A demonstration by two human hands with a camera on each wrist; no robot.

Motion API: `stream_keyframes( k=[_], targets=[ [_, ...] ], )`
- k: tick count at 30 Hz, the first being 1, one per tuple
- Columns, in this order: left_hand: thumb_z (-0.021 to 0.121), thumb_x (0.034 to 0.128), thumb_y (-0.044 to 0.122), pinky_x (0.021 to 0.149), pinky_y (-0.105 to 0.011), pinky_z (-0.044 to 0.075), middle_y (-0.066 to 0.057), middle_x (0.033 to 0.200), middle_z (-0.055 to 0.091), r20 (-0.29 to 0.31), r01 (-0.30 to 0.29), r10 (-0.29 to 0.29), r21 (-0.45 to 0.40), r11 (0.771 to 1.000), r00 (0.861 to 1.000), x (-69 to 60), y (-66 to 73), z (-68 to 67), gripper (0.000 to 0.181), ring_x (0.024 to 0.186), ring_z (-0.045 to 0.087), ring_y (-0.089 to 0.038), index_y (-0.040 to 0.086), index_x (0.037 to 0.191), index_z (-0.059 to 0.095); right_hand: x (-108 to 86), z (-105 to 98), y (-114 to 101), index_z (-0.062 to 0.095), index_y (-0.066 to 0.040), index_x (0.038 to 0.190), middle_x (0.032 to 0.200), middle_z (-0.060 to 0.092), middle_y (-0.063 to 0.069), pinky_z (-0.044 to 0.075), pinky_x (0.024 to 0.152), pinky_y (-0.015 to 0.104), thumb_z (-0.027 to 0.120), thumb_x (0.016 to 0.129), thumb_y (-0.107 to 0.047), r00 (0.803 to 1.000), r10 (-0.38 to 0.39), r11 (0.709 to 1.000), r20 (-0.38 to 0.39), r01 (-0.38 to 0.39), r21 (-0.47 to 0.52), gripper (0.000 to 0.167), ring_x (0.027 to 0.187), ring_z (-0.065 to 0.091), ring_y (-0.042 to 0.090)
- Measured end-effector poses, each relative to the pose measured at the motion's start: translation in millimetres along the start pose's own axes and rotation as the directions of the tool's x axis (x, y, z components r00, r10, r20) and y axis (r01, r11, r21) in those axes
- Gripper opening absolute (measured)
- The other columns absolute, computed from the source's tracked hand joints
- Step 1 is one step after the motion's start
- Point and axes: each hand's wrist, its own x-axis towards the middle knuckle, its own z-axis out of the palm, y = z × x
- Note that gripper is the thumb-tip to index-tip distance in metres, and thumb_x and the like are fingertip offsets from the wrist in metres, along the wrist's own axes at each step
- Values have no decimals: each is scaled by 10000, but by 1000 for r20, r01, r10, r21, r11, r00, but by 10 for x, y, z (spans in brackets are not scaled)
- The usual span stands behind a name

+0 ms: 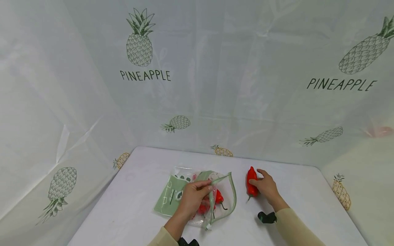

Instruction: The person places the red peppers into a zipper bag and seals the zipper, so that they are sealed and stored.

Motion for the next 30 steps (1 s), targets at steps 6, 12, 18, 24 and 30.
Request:
stream_keyframes(
  k=[6, 12, 18, 24, 30],
  targets=[
    [761, 973, 101, 546, -243, 620, -32, 896, 674, 3, 8, -8, -4, 1000, 1000, 1, -10, 7, 324, 650, 607, -97, -2, 1279, 743, -39, 4, 15, 233, -19, 1647, 1445, 490, 364, 663, 879, 437, 691, 983, -216, 999, -22, 997, -29, 24, 76, 830, 1204, 593, 458],
    [763, 970, 100, 546, -250, 623, -28, 895, 669, 6, 7, -7, -8, 1000, 1000, 10, -27, 1, 314, 652, 605, -101, 5, 1270, 750, -127, -4, -36, 161, -76, 1679, 1457, 470, 358, 678, 807, 434, 716, 993, -210, 996, -70, 991, -49, 75, 115, 893, 1181, 620, 476],
    [769, 969, 116, 556, -252, 627, -34, 902, 683, 7, 0, 0, 2, 1000, 1000, 21, -39, -5, 313, 678, 622, -118, 20, 1266, 755, -197, 9, -101, 157, -135, 1691, 1485, 464, 354, 680, 768, 438, 739, 990, -206, 994, -91, 986, -54, 98, 133, 914, 1279, 563, 537],
    [774, 968, 132, 563, -242, 624, -34, 906, 694, 2, -7, 7, 25, 1000, 1000, 14, -24, -3, 313, 698, 631, -123, 35, 1265, 761, -261, 27, -149, 200, -173, 1688, 1488, 489, 327, 682, 749, 416, 739, 990, -181, 990, -127, 982, -64, 134, 135, 882, 1280, 565, 514],
    [772, 968, 127, 562, -249, 628, -37, 894, 690, 0, -5, 5, 24, 1000, 1000, 7, -9, 6, 311, 677, 628, -109, 35, 1264, 761, -378, 22, -273, 203, -188, 1690, 1490, 496, 318, 681, 770, 440, 750, 982, -177, 988, -139, 980, -66, 147, 132, 895, 1294, 548, 507]
  ],
)
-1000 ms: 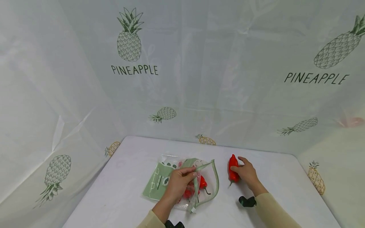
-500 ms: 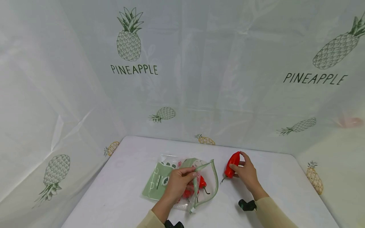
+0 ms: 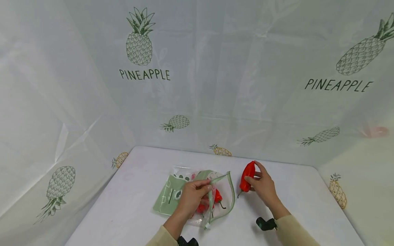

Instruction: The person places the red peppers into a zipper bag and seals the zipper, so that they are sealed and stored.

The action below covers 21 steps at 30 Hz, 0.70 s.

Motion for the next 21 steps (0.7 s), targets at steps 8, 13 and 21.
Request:
stream_keyframes(
  k=[8, 13, 21],
  targets=[
    [770, 969, 122, 562, -250, 628, -39, 911, 702, 4, 3, -3, -15, 1000, 1000, 1, -3, 7, 320, 687, 641, -116, 18, 1271, 752, -112, 9, -135, 213, -191, 1691, 1471, 524, 303, 681, 783, 432, 741, 984, -168, 999, -42, 999, -12, 41, -21, 883, 1274, 574, 483],
    [764, 973, 118, 558, -249, 628, -42, 912, 702, 9, 0, 0, -19, 1000, 1000, -6, -6, 5, 323, 673, 649, -109, 10, 1277, 748, -162, 8, -206, 241, -188, 1678, 1452, 551, 304, 683, 766, 423, 743, 983, -154, 997, -78, 997, -19, 78, -4, 858, 1249, 606, 478],
    [753, 983, 116, 557, -249, 628, -81, 961, 711, 10, -11, 12, -31, 999, 1000, -42, 24, 4, 351, 680, 650, -101, -12, 1309, 722, -235, 13, -328, 264, -197, 1670, 1445, 563, 289, 683, 768, 425, 739, 983, -152, 995, -103, 994, -15, 103, 18, 837, 1253, 604, 468]
  ],
)
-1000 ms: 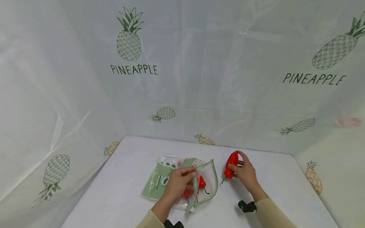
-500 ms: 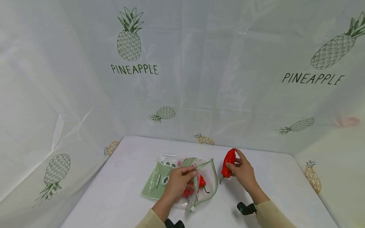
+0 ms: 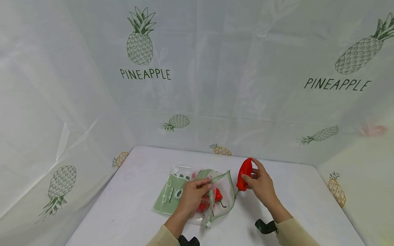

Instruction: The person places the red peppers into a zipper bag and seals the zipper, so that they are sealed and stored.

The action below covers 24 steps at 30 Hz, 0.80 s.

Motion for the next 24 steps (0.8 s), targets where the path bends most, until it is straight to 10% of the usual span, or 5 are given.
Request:
stream_keyframes(
  k=[24],
  targets=[
    [754, 982, 116, 552, -237, 621, -86, 968, 728, 2, 13, -13, -25, 1000, 1000, 22, 9, 25, 358, 679, 674, -94, -29, 1307, 716, -228, 61, -193, 315, -197, 1637, 1374, 614, 266, 683, 705, 398, 786, 956, -146, 999, 20, 994, 33, -24, 108, 830, 1166, 645, 391]
  ],
)
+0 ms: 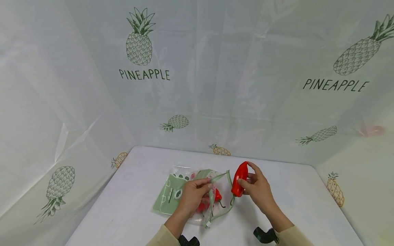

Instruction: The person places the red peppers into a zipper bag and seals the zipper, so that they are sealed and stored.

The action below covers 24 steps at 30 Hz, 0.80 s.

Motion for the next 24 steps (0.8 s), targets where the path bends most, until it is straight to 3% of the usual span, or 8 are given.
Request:
stream_keyframes(
  k=[14, 24],
  targets=[
    [756, 982, 122, 567, -243, 627, -83, 974, 734, -7, -9, 9, 17, 1000, 1000, -5, 13, 4, 349, 691, 673, -99, -27, 1295, 723, -127, 133, 4, 378, -183, 1600, 1300, 667, 234, 681, 674, 400, 805, 933, -153, 998, 35, 999, 46, -36, 34, 793, 1021, 710, 282],
    [763, 978, 131, 595, -274, 646, -88, 967, 726, 0, -12, 12, 15, 1000, 1000, -3, 21, 2, 349, 707, 660, -100, -17, 1292, 730, -221, 251, -22, 299, -183, 1607, 1332, 602, 245, 682, 717, 441, 802, 945, -143, 999, 31, 997, -17, -29, 76, 832, 1091, 645, 320]
  ],
)
